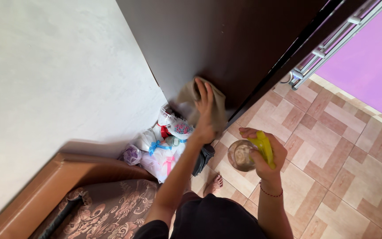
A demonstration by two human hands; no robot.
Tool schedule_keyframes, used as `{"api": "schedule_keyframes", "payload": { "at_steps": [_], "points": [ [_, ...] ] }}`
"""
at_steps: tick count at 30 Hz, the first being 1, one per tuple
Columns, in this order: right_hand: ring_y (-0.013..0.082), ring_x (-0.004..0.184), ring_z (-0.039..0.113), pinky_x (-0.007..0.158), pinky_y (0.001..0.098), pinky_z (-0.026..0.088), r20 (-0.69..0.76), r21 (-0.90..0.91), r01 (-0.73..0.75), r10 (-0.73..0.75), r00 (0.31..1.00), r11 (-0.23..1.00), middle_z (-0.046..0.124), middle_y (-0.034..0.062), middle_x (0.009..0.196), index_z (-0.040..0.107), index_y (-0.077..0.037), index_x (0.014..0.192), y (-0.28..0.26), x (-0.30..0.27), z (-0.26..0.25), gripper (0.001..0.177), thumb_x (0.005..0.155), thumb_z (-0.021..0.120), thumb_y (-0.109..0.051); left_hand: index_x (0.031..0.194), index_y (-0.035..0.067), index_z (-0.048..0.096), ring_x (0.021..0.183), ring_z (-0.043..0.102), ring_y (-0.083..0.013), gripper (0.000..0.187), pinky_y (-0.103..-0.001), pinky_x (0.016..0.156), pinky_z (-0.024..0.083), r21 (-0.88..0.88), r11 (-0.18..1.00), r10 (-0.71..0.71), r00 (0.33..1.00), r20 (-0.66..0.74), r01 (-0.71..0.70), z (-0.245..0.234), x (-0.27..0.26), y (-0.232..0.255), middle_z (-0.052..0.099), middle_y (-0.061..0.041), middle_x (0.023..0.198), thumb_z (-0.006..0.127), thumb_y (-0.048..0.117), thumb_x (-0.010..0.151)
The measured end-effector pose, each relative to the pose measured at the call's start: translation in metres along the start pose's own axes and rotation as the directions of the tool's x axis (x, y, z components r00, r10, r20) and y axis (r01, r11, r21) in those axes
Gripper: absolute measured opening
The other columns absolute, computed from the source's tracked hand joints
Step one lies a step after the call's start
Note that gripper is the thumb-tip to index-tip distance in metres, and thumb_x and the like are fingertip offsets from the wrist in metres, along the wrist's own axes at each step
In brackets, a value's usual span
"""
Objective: The person wipes the exterior of a dark brown wardrobe using a cloth and a spray bottle. They spray the surface and wipe it repeatedly, moving along the side of the wardrobe.
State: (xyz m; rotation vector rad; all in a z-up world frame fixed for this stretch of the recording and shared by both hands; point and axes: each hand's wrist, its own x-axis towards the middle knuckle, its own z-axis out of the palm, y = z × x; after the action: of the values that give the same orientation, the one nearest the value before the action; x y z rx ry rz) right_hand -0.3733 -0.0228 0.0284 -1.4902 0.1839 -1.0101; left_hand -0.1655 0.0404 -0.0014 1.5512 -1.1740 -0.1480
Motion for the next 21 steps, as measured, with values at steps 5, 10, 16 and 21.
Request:
{"api": "schedule_keyframes", "payload": {
  "at_steps": [5,10,16,21],
  "points": [
    [0.0372,0.118,0.068,0.112,0.0527,0.052,-0.001,-0.028,-0.009,0.009,1.0,1.0,0.069,0.0199,0.11,0.06,0.008,0.112,0.0,0.002,0.01,0.044,0.072,0.045,0.017,0.168,0.006,0.004,0.161,-0.019,-0.0461,0.092,-0.053,0.131,0.0,-0.045,0.998,0.014,0.931,-0.366,-0.033,0.05,-0.007,-0.027,-0.029,-0.022,0.17,0.048,0.003,0.086],
    [0.0377,0.12,0.067,0.114,0.0526,0.05,0.007,-0.009,0.022,-0.022,1.0,1.0,0.069,0.0207,0.11,0.059,0.009,0.113,-0.004,0.009,0.015,0.04,0.075,0.047,0.017,0.164,0.008,0.013,0.16,-0.009,-0.0438,0.082,-0.051,0.13,0.005,-0.255,0.926,-0.368,0.816,-0.446,0.278,0.078,-0.011,-0.061,-0.018,-0.021,0.169,0.048,0.012,0.09],
    [0.0374,0.118,0.068,0.112,0.0512,0.053,-0.047,-0.022,0.025,-0.026,0.999,0.999,0.069,0.0193,0.109,0.06,0.009,0.112,-0.007,0.012,0.021,0.04,0.074,0.048,0.016,0.16,0.012,0.024,0.16,0.003,-0.0422,0.07,-0.05,0.129,0.009,-0.282,0.951,-0.258,0.827,-0.5,0.126,0.059,0.028,-0.024,0.002,-0.019,0.17,0.049,0.031,0.098],
    [0.0355,0.108,0.069,0.101,0.0461,0.054,-0.129,-0.129,-0.052,0.035,0.991,0.99,0.071,0.0201,0.108,0.062,0.009,0.111,-0.005,0.011,0.027,0.04,0.074,0.048,0.015,0.157,0.016,0.033,0.16,0.013,-0.0408,0.063,-0.05,0.128,0.012,0.014,0.883,0.424,0.782,-0.457,-0.47,0.026,0.08,0.046,0.018,-0.017,0.171,0.05,0.046,0.105]
  ]
}}
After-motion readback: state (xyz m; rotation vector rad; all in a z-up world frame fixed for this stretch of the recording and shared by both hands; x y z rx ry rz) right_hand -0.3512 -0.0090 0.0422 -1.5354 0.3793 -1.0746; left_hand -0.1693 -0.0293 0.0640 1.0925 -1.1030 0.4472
